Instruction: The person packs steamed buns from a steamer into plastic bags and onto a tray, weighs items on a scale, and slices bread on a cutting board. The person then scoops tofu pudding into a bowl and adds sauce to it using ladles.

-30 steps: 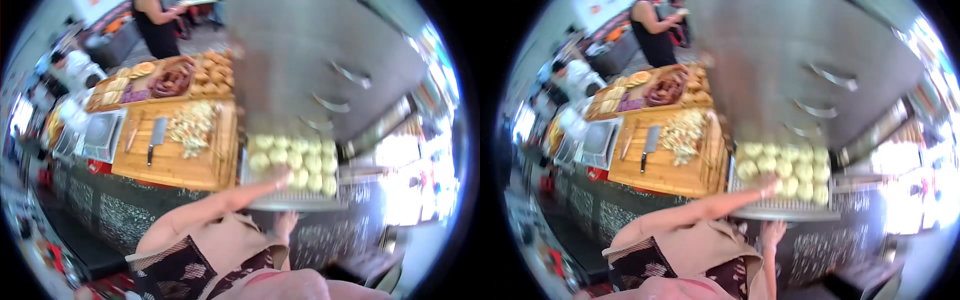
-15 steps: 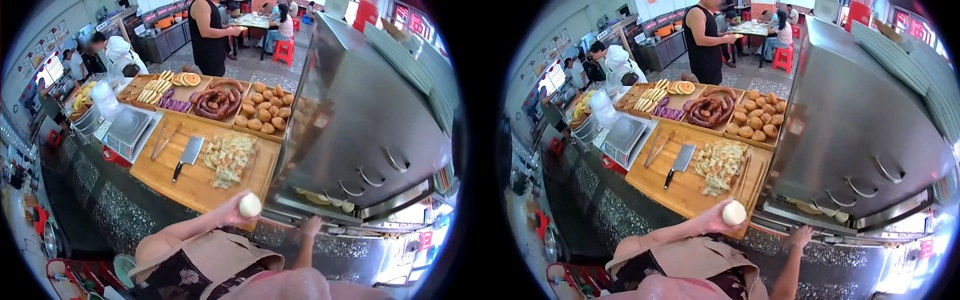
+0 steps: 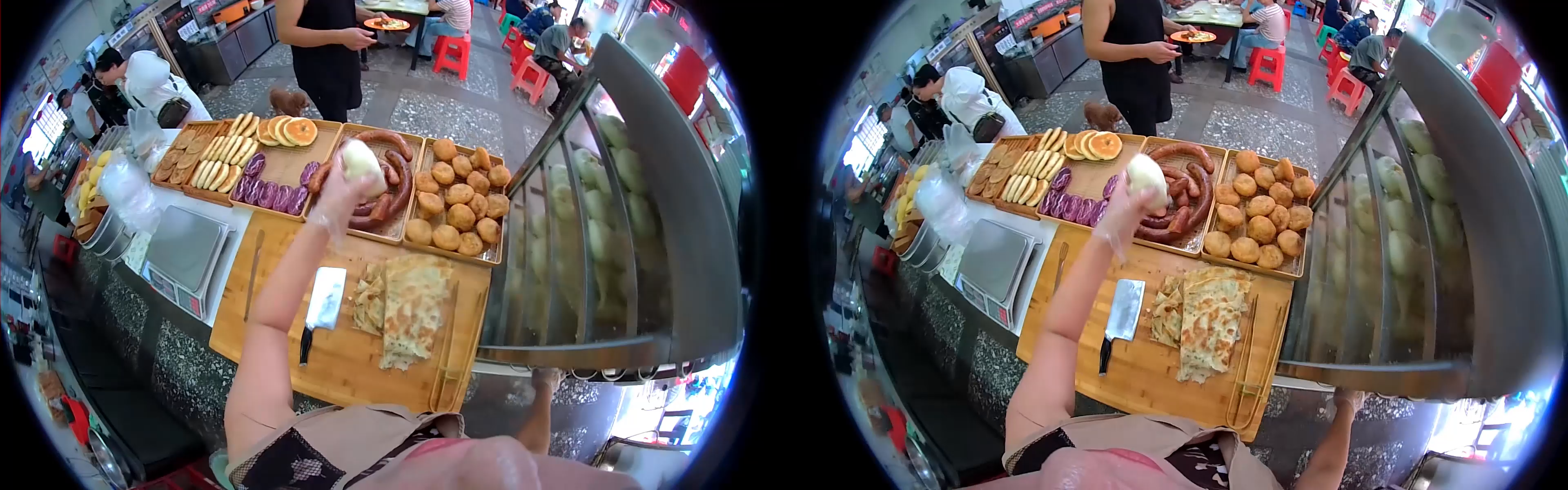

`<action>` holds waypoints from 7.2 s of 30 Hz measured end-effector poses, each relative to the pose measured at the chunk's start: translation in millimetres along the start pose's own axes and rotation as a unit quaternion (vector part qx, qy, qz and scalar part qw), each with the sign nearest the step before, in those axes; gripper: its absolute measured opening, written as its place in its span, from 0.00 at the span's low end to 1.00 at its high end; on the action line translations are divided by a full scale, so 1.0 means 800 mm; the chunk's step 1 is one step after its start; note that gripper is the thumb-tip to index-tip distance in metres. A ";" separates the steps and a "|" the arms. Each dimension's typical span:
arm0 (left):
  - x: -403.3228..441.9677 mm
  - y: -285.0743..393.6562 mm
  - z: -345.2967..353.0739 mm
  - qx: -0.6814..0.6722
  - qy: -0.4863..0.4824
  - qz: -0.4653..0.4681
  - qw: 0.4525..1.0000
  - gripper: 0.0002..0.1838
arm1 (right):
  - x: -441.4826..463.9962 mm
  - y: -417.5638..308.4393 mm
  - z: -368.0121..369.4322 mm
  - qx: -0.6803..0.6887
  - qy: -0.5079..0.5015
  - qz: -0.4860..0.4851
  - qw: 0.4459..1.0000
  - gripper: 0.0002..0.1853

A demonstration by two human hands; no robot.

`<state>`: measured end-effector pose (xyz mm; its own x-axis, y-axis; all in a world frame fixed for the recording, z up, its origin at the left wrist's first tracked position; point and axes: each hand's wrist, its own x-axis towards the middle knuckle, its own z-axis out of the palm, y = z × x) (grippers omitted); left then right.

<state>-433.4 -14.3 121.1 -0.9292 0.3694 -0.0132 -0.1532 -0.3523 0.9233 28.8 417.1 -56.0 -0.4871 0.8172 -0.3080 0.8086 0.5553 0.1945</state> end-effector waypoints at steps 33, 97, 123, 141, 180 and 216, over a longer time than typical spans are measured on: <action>0.381 -0.018 -0.083 0.639 0.194 0.184 0.721 0.17 | -0.007 -0.035 -0.027 0.015 -0.123 0.076 0.989 0.30; -0.856 0.077 -0.670 0.174 0.626 0.118 0.751 0.09 | -0.929 -0.873 0.100 0.174 -0.145 -0.811 0.539 0.07; -0.526 0.801 -1.544 0.289 0.479 0.218 0.800 0.48 | -1.143 -1.516 0.076 0.351 -0.264 -0.634 0.636 0.11; -0.316 0.950 -1.879 0.218 0.501 0.290 0.786 0.38 | -1.245 -1.618 -0.008 0.603 0.058 -0.357 0.711 0.18; -0.315 0.648 -1.569 0.499 -0.030 0.459 0.734 0.14 | -1.228 -1.683 -0.050 0.490 0.255 -0.447 0.704 0.17; -0.333 0.526 -1.636 0.466 0.370 0.294 0.748 0.12 | -1.214 -1.708 -0.050 0.451 0.265 -0.527 0.670 0.19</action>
<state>-690.9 -1386.5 10.2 -0.7281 -0.3128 0.6100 0.3357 0.6132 0.7150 -616.0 -1129.0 14.9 -0.8001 0.1163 0.5884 -0.3233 0.7427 -0.5865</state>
